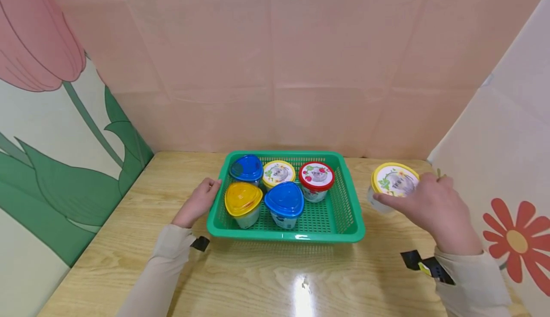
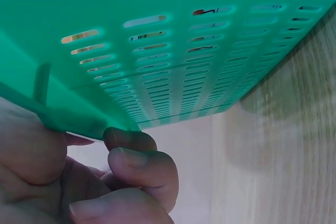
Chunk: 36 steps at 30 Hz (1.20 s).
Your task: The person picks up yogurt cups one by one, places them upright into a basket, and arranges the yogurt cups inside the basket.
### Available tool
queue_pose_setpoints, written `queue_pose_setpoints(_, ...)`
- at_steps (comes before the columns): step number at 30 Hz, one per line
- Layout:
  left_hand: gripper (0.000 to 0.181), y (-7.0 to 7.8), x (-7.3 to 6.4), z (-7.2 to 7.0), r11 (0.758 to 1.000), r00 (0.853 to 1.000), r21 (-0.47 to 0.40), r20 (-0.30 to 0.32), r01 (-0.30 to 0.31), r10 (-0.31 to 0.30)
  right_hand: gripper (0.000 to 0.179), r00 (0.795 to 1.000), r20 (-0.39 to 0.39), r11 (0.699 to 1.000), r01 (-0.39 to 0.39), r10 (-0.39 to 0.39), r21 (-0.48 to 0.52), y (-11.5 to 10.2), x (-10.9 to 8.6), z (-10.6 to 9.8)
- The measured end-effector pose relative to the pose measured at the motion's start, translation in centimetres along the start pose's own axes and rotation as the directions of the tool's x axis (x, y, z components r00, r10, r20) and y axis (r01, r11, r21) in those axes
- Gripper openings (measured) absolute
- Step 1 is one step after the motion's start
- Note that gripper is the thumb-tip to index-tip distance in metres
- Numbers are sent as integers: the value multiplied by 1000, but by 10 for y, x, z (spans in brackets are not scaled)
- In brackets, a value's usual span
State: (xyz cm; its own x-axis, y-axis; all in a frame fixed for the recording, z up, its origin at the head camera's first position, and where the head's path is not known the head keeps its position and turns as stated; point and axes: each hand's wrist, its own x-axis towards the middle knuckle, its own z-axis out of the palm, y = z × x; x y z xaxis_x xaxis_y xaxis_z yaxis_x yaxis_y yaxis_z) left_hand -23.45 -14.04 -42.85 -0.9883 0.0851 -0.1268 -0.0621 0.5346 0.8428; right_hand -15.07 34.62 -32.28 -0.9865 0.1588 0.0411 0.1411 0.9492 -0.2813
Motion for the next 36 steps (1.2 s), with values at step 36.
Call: queue_pose_setpoints(36, 40, 3, 1, -6, 1000, 999, 24, 43, 12, -13, 107, 983, -17, 982, 185, -184, 46, -45, -1, 0)
